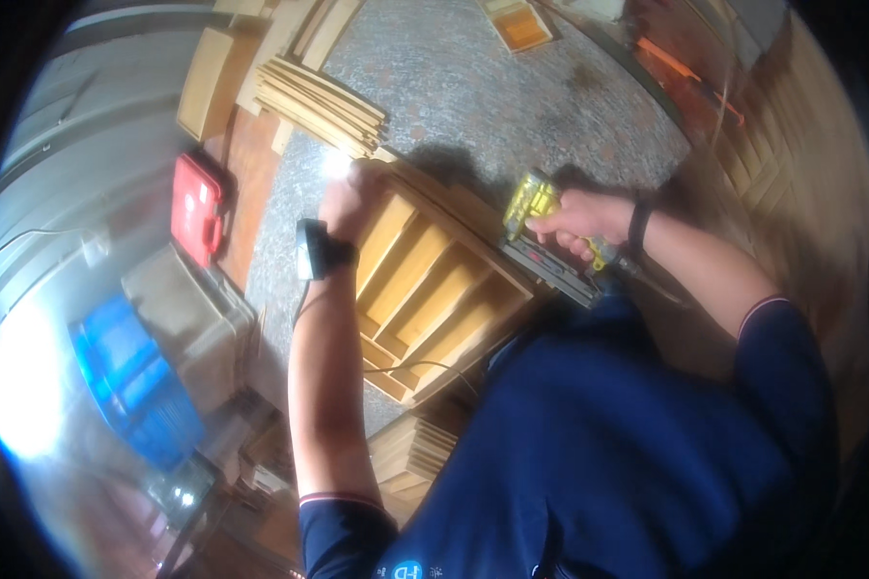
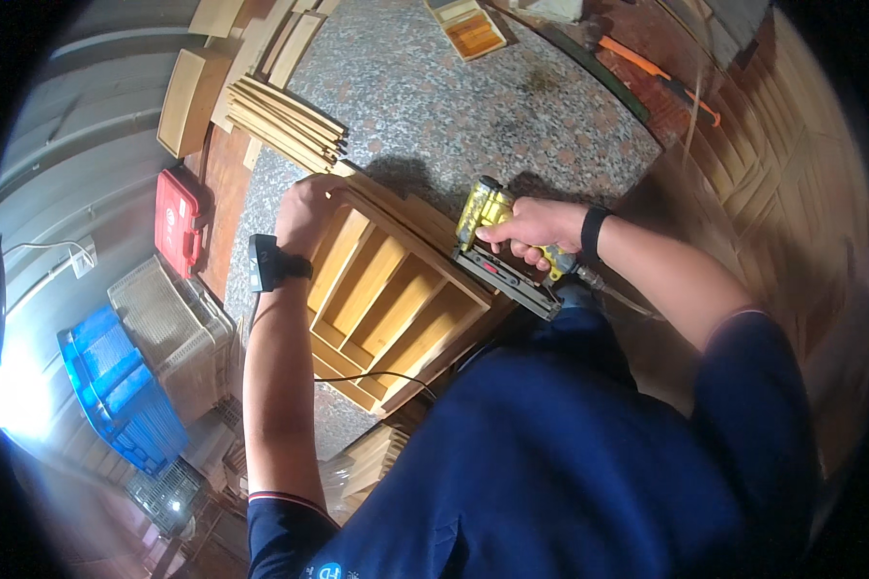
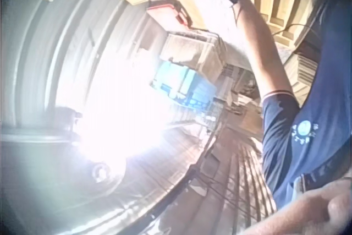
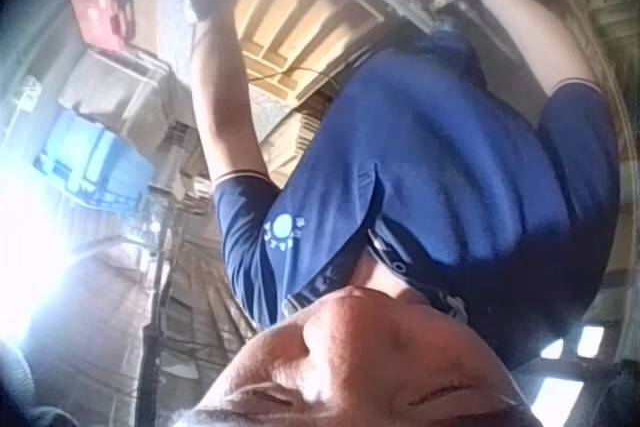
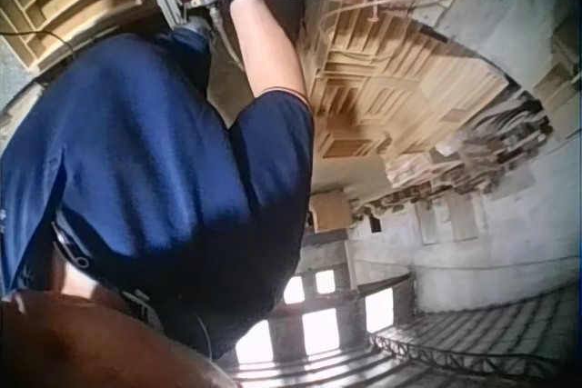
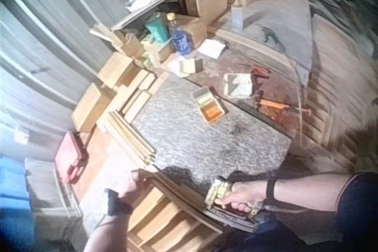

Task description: Assembling a wooden tray organizer by inserting dividers and securing them with a pneumatic nail gun.

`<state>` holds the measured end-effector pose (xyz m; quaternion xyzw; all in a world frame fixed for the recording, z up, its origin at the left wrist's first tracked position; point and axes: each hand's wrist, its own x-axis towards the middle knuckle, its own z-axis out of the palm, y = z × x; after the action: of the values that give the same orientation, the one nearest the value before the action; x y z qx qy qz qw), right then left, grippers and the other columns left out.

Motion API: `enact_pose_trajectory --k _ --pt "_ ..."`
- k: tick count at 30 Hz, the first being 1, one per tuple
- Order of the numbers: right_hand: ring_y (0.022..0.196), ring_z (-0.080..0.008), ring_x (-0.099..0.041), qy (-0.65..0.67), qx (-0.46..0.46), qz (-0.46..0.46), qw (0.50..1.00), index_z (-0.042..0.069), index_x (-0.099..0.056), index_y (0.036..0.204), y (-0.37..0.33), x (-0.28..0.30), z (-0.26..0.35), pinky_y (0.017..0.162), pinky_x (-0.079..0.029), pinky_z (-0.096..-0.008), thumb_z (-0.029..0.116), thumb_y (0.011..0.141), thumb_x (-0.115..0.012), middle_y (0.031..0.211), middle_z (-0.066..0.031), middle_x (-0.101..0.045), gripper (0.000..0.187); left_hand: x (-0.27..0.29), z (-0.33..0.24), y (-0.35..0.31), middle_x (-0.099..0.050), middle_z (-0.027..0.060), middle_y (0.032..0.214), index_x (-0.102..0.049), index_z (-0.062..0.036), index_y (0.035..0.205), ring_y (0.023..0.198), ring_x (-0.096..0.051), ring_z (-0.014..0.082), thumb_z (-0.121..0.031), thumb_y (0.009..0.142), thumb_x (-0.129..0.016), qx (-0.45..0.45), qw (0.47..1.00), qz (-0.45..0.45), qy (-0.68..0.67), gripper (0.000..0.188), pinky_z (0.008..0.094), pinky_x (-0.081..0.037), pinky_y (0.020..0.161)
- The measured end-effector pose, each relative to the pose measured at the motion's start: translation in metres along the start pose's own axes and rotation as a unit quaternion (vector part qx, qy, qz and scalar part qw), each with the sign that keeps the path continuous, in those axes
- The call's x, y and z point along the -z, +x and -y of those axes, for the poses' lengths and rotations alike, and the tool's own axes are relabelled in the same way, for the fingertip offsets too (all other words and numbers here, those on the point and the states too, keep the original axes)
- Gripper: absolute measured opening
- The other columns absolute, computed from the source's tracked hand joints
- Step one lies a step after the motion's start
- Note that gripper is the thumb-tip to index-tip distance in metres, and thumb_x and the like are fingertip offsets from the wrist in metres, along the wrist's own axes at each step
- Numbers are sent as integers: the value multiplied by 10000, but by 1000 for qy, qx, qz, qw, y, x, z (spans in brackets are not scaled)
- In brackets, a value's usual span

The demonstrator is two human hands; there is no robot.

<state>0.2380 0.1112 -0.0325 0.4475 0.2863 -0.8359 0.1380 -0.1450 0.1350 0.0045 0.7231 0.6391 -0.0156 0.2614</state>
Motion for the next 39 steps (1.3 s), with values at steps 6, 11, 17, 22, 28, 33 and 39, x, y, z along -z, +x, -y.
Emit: enact_pose_trajectory --k 6,11,17,22,28,33,39 --pt "478 -87 -401 31 9 5 999 73 -616 932 -13 1 -27 446 -370 -296 454 1028 -706 599 49 -412 403 5 -10 -3 -779 148 1048 -802 -105 1088 972 -747 350 -227 936 -706 3 999 9 35 217 422 -589 872" --pt "487 -69 -417 119 91 -40 988 99 -583 1043 -23 30 -51 446 -385 -280 491 1024 -706 614 69 -420 411 -7 -89 -34 -709 152 1149 -737 -78 1215 1087 -673 352 -38 830 -714 -62 998 21 -22 387 461 -569 974" --pt "580 -117 -576 163 271 -189 930 79 -593 1053 -37 56 -58 550 -514 -321 494 1033 -686 737 3 -580 426 -74 -115 -97 -636 126 1442 -702 -90 1294 1377 -544 340 -156 905 -675 -280 940 8 194 395 522 -377 1239" --pt "1132 -458 -669 -268 181 -494 807 -33 -616 1170 -83 26 -52 964 -524 -529 372 995 -697 1145 -284 -713 448 -76 -102 -95 -663 95 1415 -688 -120 1344 1359 -589 310 -110 890 -630 -307 924 27 227 458 493 -433 1204" --pt "1096 -419 -699 -252 204 -526 787 -5 -631 1256 -99 -44 -61 930 -549 -509 329 989 -707 1164 -248 -728 435 46 -53 -134 -660 92 1410 -707 -180 1369 1253 -640 292 -69 825 -658 -231 936 -9 264 557 434 -561 1040" --pt "1063 -406 -715 -276 225 -466 810 6 -675 1195 -64 -79 -75 915 -559 -481 320 971 -731 1121 -234 -748 389 177 35 -168 -733 148 1179 -703 -86 1276 1035 -718 368 -32 949 -569 -36 969 -208 132 358 456 -571 904" --pt "951 -413 -732 -298 308 -413 804 34 -705 1037 -17 -113 -8 856 -579 -486 294 970 -706 975 -207 -763 268 153 226 -329 -722 199 1008 -651 -26 1091 940 -709 440 -175 1009 -581 252 914 -164 270 183 530 -579 828"
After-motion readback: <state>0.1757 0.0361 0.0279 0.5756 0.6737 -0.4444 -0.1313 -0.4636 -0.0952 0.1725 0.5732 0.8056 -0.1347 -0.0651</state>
